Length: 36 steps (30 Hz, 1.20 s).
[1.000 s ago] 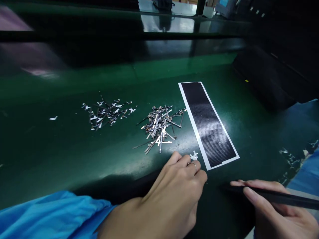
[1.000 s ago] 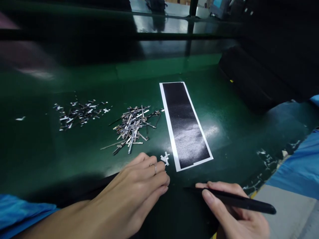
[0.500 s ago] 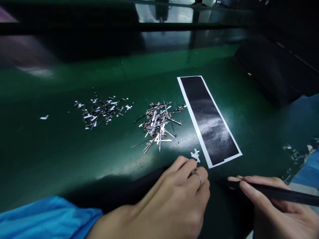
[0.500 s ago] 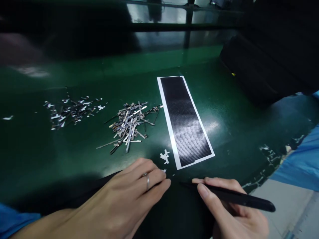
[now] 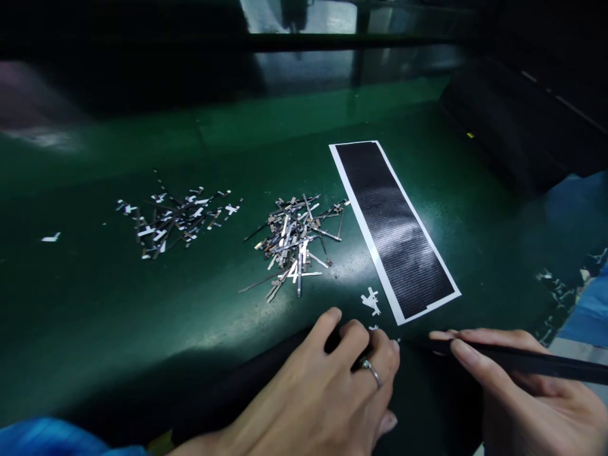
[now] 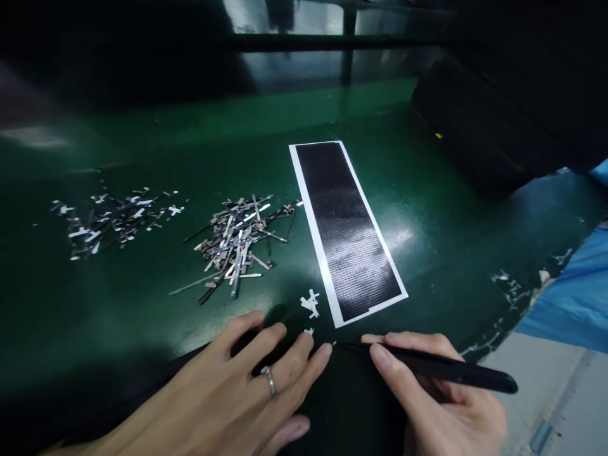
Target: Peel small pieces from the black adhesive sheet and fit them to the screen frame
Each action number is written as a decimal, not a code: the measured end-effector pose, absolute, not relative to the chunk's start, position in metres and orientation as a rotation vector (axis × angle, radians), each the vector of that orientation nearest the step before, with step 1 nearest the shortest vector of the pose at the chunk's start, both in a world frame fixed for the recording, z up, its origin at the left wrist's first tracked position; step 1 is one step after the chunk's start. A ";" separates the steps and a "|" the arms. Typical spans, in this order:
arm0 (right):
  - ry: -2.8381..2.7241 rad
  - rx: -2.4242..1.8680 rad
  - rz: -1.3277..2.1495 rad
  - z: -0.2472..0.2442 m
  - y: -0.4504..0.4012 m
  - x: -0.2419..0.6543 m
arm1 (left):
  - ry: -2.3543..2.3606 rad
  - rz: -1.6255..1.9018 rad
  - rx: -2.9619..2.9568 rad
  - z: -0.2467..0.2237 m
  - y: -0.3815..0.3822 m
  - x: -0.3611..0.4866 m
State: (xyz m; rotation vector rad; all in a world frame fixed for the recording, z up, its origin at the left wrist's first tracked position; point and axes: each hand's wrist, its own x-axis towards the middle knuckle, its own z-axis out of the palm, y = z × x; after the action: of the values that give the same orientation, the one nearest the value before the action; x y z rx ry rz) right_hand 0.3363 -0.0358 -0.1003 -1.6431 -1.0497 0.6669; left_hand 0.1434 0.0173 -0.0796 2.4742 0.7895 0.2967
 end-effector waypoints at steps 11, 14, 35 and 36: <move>-1.113 -1.696 0.602 -0.097 -0.033 0.335 | 0.628 0.271 2.660 -0.086 0.023 0.147; -1.115 -1.703 0.631 -0.096 -0.034 0.337 | 0.591 0.261 2.735 -0.088 0.022 0.149; -1.155 -1.700 0.723 -0.099 -0.036 0.339 | 0.705 0.340 2.896 -0.092 0.017 0.148; -1.156 -1.702 0.735 -0.098 -0.036 0.339 | 0.745 0.352 2.878 -0.093 0.015 0.148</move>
State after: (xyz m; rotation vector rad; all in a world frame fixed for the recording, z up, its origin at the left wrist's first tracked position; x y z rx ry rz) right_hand 0.3392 -0.0364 -0.0985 -1.7020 -1.1559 0.7349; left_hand 0.1482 0.0154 -0.0932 2.8782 0.7446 0.3519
